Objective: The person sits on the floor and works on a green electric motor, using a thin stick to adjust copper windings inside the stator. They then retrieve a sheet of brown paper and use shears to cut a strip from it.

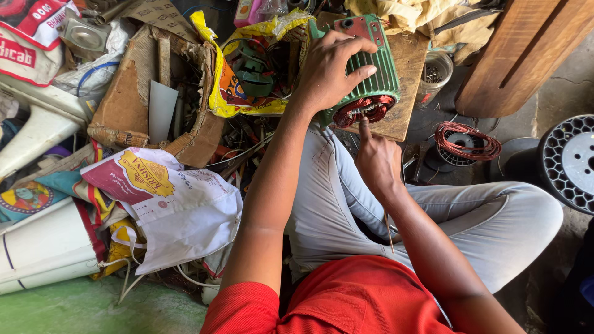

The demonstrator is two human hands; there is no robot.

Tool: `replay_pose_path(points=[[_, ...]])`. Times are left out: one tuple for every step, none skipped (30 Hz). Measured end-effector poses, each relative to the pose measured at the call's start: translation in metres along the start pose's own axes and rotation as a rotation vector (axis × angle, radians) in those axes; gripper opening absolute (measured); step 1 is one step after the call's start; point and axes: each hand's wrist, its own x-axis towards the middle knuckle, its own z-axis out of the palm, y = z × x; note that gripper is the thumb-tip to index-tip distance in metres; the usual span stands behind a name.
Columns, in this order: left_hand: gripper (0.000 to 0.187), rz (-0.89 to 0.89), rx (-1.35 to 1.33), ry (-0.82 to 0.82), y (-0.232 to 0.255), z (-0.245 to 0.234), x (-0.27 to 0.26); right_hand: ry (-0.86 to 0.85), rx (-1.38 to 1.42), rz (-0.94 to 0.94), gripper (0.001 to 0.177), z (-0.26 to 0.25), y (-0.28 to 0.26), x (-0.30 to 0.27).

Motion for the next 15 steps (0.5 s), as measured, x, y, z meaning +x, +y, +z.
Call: replay_pose_path(points=[[0.033, 0.005, -0.002, 0.004, -0.001, 0.001, 0.0, -0.013, -0.006, 0.002, 0.065, 0.0, -0.001, 0.001], [0.034, 0.009, -0.003, 0.009, -0.001, 0.002, 0.001, -0.025, -0.013, 0.004, 0.066, -0.001, -0.002, 0.001], [0.034, 0.014, -0.006, 0.012, -0.001, 0.002, 0.0, -0.039, -0.018, 0.007, 0.067, -0.001, -0.002, 0.0], [0.034, 0.012, -0.006, 0.011, -0.002, 0.002, -0.001, -0.012, -0.004, -0.004, 0.067, -0.001, -0.001, -0.001], [0.034, 0.011, -0.007, 0.01, -0.003, 0.002, -0.001, 0.015, 0.01, -0.014, 0.066, 0.0, 0.0, -0.002], [0.033, 0.01, -0.008, 0.009, -0.002, 0.002, -0.001, 0.042, 0.024, -0.025, 0.066, 0.0, 0.002, -0.003], [0.033, 0.004, 0.002, 0.013, -0.001, 0.002, -0.001, 0.062, 0.041, -0.039, 0.066, 0.0, 0.004, -0.004], [0.033, -0.001, 0.011, 0.016, 0.0, 0.003, -0.001, 0.082, 0.057, -0.054, 0.065, 0.0, 0.007, -0.006], [0.033, -0.006, 0.021, 0.019, 0.001, 0.003, 0.0, 0.102, 0.074, -0.068, 0.065, 0.001, 0.009, -0.007], [0.033, -0.009, 0.016, 0.024, 0.002, 0.003, 0.0, 0.096, 0.073, -0.062, 0.065, 0.001, 0.01, -0.008], [0.033, -0.012, 0.013, 0.029, 0.002, 0.003, 0.0, 0.09, 0.071, -0.057, 0.065, 0.002, 0.01, -0.008], [0.033, -0.015, 0.009, 0.035, 0.002, 0.003, 0.0, 0.084, 0.07, -0.052, 0.065, 0.003, 0.011, -0.008], [0.034, -0.02, 0.001, 0.031, 0.002, 0.003, 0.001, 0.056, 0.084, -0.046, 0.063, 0.003, 0.011, -0.011], [0.034, -0.025, -0.007, 0.027, 0.002, 0.003, 0.001, 0.028, 0.099, -0.041, 0.061, 0.003, 0.012, -0.017], [0.034, -0.03, -0.017, 0.024, 0.002, 0.004, 0.002, 0.0, 0.111, -0.034, 0.06, 0.003, 0.012, -0.025]])
